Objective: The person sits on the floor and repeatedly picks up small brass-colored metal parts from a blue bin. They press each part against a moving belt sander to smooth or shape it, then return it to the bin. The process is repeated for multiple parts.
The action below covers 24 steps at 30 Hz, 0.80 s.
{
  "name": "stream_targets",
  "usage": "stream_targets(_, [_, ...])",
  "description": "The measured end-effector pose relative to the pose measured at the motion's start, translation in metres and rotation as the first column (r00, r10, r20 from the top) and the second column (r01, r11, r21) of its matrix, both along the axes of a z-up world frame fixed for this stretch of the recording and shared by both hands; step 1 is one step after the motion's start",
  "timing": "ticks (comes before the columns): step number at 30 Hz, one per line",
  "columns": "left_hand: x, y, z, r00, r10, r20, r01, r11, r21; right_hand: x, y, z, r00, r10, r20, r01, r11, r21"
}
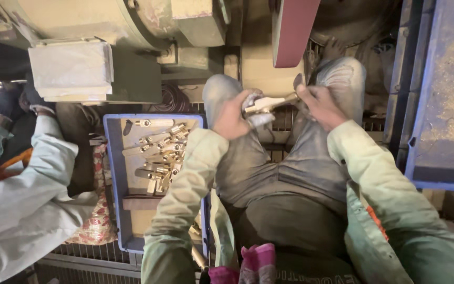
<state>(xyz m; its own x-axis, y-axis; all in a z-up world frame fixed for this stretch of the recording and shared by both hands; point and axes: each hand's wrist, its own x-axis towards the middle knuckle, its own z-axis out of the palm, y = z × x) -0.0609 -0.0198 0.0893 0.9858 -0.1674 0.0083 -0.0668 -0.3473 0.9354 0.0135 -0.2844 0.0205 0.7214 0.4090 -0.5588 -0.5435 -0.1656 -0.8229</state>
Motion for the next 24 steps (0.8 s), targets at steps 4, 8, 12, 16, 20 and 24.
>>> stream_targets(4, [0.035, 0.022, -0.030, 0.970, 0.028, -0.243, -0.035, 0.999, -0.024, 0.033, 0.023, -0.025, 0.988, 0.113, 0.110, -0.120, 0.991, 0.057])
stream_targets(8, [0.052, 0.035, -0.059, 0.963, 0.072, -0.261, -0.091, 0.994, -0.059, 0.045, 0.054, -0.037, 0.992, 0.118, 0.051, -0.116, 0.992, -0.049])
stream_targets(12, [0.050, 0.029, -0.071, 0.917, 0.191, -0.351, -0.215, 0.976, -0.032, 0.045, 0.061, -0.041, 0.996, 0.092, -0.018, -0.093, 0.993, -0.078])
stream_targets(16, [0.052, 0.029, -0.068, 0.873, 0.217, -0.438, -0.244, 0.970, -0.005, 0.043, 0.060, -0.047, 1.000, 0.004, 0.016, -0.005, 0.998, 0.056])
stream_targets(20, [0.054, 0.023, -0.065, 0.866, 0.185, -0.465, -0.230, 0.972, -0.040, 0.037, 0.059, -0.055, 0.995, -0.069, -0.068, 0.075, 0.994, 0.083])
stream_targets(24, [0.062, 0.019, -0.059, 0.797, 0.206, -0.567, -0.266, 0.964, -0.024, 0.039, 0.054, -0.057, 0.994, -0.087, -0.060, 0.095, 0.987, 0.133])
